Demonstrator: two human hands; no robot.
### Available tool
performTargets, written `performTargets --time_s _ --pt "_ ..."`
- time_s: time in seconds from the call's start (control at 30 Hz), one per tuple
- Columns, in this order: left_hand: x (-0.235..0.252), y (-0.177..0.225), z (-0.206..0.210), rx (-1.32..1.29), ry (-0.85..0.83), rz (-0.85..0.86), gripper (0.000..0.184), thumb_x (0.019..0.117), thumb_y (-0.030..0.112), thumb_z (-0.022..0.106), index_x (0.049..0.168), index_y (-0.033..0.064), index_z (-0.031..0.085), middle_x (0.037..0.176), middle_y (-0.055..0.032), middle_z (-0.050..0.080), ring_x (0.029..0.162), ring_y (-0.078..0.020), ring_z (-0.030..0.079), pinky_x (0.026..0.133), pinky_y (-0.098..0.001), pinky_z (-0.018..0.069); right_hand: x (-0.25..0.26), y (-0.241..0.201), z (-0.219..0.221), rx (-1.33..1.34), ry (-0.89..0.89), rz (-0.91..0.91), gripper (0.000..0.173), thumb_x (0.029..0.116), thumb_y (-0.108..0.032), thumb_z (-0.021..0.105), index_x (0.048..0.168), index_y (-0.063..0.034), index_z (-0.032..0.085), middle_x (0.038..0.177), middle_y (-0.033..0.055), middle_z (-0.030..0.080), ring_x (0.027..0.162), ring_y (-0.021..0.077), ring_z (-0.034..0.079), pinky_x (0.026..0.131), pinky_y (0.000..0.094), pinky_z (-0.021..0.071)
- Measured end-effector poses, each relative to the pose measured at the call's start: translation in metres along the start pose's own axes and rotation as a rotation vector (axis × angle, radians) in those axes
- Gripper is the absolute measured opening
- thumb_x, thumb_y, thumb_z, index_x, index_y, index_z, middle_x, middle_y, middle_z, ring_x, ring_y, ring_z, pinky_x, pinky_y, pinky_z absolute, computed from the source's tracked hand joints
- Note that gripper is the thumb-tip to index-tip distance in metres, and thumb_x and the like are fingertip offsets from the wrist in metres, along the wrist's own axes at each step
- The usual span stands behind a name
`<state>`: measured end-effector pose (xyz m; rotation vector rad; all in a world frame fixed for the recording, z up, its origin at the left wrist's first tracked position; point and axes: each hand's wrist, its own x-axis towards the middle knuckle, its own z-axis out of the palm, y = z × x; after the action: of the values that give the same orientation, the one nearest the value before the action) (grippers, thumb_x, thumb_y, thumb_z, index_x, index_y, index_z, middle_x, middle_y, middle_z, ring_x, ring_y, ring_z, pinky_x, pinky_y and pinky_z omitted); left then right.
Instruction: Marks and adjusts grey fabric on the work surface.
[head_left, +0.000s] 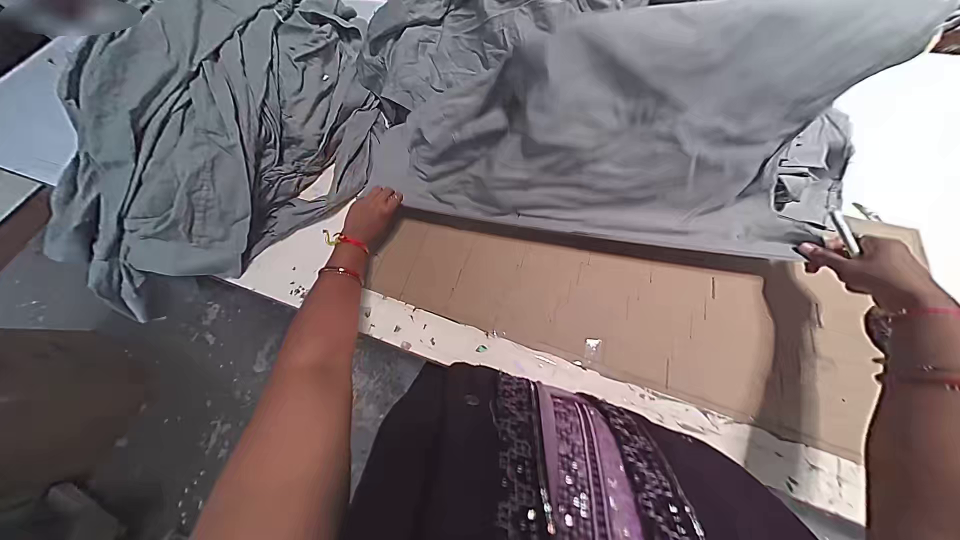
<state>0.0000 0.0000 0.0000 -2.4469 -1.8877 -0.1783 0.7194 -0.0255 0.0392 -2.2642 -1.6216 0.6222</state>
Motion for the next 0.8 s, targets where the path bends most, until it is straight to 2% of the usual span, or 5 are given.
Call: performTargets --time_s 0.07,0.23,0.33,0.7,0.8 --pt "-0.022 -0.013 0.01 0.025 0.002 0.111 0.022 0.0993 -0.011 0.048 0.113 -0.0144 0.066 0.119 -0.0317 0.067 0.115 -0.0524 0.063 0.088 -0.0623 0.0533 -0.016 0.01 0.019 0.073 -0.036 0.09 0.03 0.1049 -0.02 0.059 0.096 0.0092 0.054 0.071 0.008 0.043 0.059 0.0117 0.036 0.058 0.0328 0.0353" --pt "-0.06 -0.024 0.01 0.035 -0.009 0.302 0.019 0.094 -0.015 0.052 0.107 -0.014 0.066 0.113 -0.0288 0.07 0.111 -0.0488 0.067 0.088 -0.0568 0.0561 -0.062 0.041 0.037 0.178 -0.108 0.243 0.028 0.1065 -0.022 0.055 0.111 0.0057 0.055 0.079 0.0042 0.044 0.063 0.0069 0.038 0.061 0.0284 0.0361" --pt "-0.08 -0.021 0.017 0.008 -0.042 0.243 0.022 0.094 -0.013 0.055 0.112 -0.0134 0.067 0.119 -0.0285 0.069 0.115 -0.0479 0.066 0.091 -0.0579 0.055 -0.089 0.051 0.044 0.333 -0.042 0.367 0.016 0.1002 -0.019 0.065 0.093 -0.0098 0.054 0.066 -0.0084 0.046 0.049 -0.0033 0.036 0.046 0.0153 0.0308" --pt "-0.098 0.011 0.014 -0.157 -0.029 -0.024 0.027 0.102 -0.004 0.047 0.115 -0.0143 0.067 0.13 -0.0327 0.064 0.125 -0.0539 0.058 0.102 -0.0675 0.045 -0.115 0.049 0.04 0.411 0.012 0.38 0.021 0.0952 -0.012 0.069 0.111 0.0006 0.062 0.087 0.0026 0.06 0.068 0.0046 0.051 0.064 0.0264 0.046" --pt "-0.102 0.013 0.021 -0.246 -0.012 -0.014 0.033 0.1059 0.004 0.043 0.12 -0.0167 0.064 0.133 -0.0373 0.06 0.129 -0.0573 0.053 0.109 -0.0674 0.0386 -0.142 0.037 0.019 0.417 0.068 0.367 0.013 0.0955 -0.014 0.071 0.102 -0.0037 0.065 0.08 0.0009 0.06 0.064 0.0041 0.048 0.06 0.0252 0.044"
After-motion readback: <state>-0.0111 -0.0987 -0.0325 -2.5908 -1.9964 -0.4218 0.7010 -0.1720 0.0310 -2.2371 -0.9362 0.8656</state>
